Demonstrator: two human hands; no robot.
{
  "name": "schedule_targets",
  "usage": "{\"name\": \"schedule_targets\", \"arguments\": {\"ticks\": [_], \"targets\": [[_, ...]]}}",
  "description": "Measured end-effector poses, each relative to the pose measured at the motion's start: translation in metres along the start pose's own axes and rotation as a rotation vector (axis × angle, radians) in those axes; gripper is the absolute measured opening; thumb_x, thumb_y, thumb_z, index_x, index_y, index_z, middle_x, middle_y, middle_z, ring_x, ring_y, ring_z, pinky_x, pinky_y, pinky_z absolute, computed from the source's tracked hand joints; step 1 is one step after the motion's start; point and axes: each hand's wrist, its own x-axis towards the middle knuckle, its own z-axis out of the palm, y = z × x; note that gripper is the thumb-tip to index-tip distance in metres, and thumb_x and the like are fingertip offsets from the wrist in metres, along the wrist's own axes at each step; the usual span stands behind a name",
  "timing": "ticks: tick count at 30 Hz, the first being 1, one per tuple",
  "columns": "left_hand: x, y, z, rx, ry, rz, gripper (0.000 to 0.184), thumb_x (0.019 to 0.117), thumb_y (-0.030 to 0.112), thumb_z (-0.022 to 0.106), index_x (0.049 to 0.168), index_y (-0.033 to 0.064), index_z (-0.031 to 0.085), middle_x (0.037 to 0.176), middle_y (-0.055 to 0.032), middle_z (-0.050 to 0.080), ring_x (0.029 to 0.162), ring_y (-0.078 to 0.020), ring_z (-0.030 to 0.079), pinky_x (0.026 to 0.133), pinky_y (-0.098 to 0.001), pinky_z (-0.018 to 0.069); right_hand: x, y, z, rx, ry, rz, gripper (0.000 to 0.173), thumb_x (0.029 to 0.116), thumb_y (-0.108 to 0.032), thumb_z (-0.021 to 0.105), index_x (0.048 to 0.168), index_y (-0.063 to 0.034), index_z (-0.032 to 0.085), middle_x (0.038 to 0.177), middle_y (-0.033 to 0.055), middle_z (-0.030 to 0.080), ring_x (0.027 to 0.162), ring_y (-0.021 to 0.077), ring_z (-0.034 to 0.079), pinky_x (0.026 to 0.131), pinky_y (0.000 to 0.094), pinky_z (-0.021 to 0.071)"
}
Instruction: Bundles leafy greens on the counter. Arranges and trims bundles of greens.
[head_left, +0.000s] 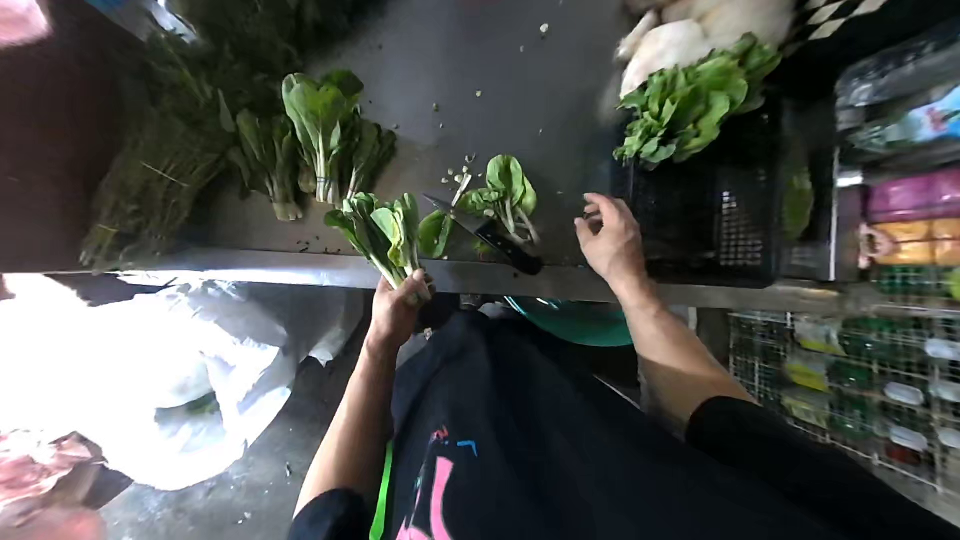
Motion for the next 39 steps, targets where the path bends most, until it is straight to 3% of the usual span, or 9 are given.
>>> {"name": "schedule_targets", "arguments": {"ticks": [6, 10, 15, 22, 26, 31, 33, 36, 39], "targets": [[0.009, -0.005, 0.018, 0.203, -0.046, 0.064, 0.054, 0.0858, 0.005, 0.075, 0.133, 0.0052, 0.048, 0.094, -0.0114, 0.070, 0.075, -0.0206, 0.070, 0.068, -0.0370, 0.0619, -0.038, -0.109, 0.038, 0.503, -0.326, -0.156, 0.030, 0.0978, -0.033, 0.067, 0.107, -0.0054, 0.072, 0.094, 0.0065, 0.073, 0.083, 0.0154, 0.071, 0.077, 0.0394, 0.0619], [0.007, -0.003, 0.029, 0.445, -0.022, 0.126, 0.087, 0.0727, 0.011, 0.091, 0.144, 0.0113, 0.041, 0.104, -0.0110, 0.070, 0.081, -0.0203, 0.070, 0.071, -0.0385, 0.0626, -0.043, -0.138, 0.061, 0.550, -0.540, -0.005, 0.040, 0.0948, -0.045, 0.072, 0.109, -0.0084, 0.073, 0.093, 0.0063, 0.075, 0.084, 0.0170, 0.072, 0.082, 0.0450, 0.0608], [0.006, 0.000, 0.017, 0.332, -0.068, 0.136, 0.075, 0.0775, 0.004, 0.086, 0.141, 0.0092, 0.046, 0.111, -0.0134, 0.071, 0.094, -0.0245, 0.072, 0.081, -0.0434, 0.0627, -0.032, -0.128, 0.058, 0.644, -0.576, -0.079, 0.027, 0.1024, -0.029, 0.065, 0.103, -0.0050, 0.075, 0.087, 0.0049, 0.074, 0.077, 0.0129, 0.071, 0.076, 0.0355, 0.0615], [-0.001, -0.010, 0.036, 0.228, -0.042, 0.087, 0.050, 0.0885, 0.003, 0.072, 0.133, -0.0010, 0.050, 0.099, -0.0127, 0.072, 0.086, -0.0207, 0.072, 0.079, -0.0397, 0.0624, -0.039, -0.118, 0.049, 0.338, -0.432, -0.155, 0.037, 0.0998, -0.042, 0.066, 0.098, -0.0052, 0.074, 0.087, 0.0094, 0.071, 0.082, 0.0209, 0.069, 0.081, 0.0476, 0.0580], [0.004, 0.002, 0.040, 0.313, -0.101, 0.121, 0.070, 0.0828, 0.008, 0.081, 0.141, -0.0037, 0.044, 0.115, -0.0176, 0.070, 0.101, -0.0242, 0.071, 0.092, -0.0431, 0.0603, -0.037, -0.131, 0.050, 0.269, -0.383, -0.200, 0.035, 0.1010, -0.033, 0.065, 0.100, 0.0014, 0.074, 0.093, 0.0192, 0.072, 0.091, 0.0323, 0.070, 0.087, 0.0566, 0.0551], [0.014, -0.006, 0.052, 0.286, -0.047, 0.107, 0.074, 0.0808, 0.007, 0.082, 0.142, -0.0023, 0.040, 0.111, -0.0203, 0.069, 0.093, -0.0270, 0.072, 0.084, -0.0441, 0.0617, -0.036, -0.116, 0.051, 0.330, -0.320, -0.161, 0.032, 0.0994, -0.028, 0.068, 0.097, 0.0032, 0.074, 0.088, 0.0192, 0.072, 0.084, 0.0322, 0.070, 0.083, 0.0573, 0.0548], [0.020, -0.012, 0.054, 0.175, -0.017, 0.123, 0.072, 0.0820, 0.005, 0.079, 0.142, -0.0020, 0.039, 0.109, -0.0213, 0.069, 0.090, -0.0288, 0.072, 0.081, -0.0450, 0.0624, -0.036, -0.108, 0.052, 0.460, -0.278, -0.155, 0.030, 0.0971, -0.028, 0.069, 0.098, 0.0012, 0.074, 0.089, 0.0142, 0.073, 0.083, 0.0246, 0.071, 0.083, 0.0508, 0.0571], [0.022, -0.010, 0.058, 0.023, 0.050, 0.124, 0.067, 0.0864, 0.003, 0.074, 0.143, -0.0010, 0.037, 0.109, -0.0224, 0.068, 0.090, -0.0309, 0.072, 0.079, -0.0469, 0.0629, -0.042, -0.098, 0.055, 0.756, -0.267, -0.252, 0.021, 0.0933, -0.022, 0.072, 0.105, -0.0043, 0.074, 0.095, 0.0010, 0.077, 0.088, 0.0064, 0.073, 0.086, 0.0259, 0.0611], [0.022, -0.004, 0.063, -0.072, 0.139, 0.105, 0.058, 0.0914, 0.003, 0.070, 0.141, 0.0004, 0.039, 0.105, -0.0197, 0.068, 0.085, -0.0272, 0.071, 0.076, -0.0436, 0.0617, -0.053, -0.092, 0.052, 0.868, -0.236, -0.402, 0.016, 0.0910, -0.009, 0.073, 0.105, -0.0015, 0.075, 0.101, 0.0007, 0.079, 0.095, 0.0042, 0.074, 0.090, 0.0215, 0.0599]]}}
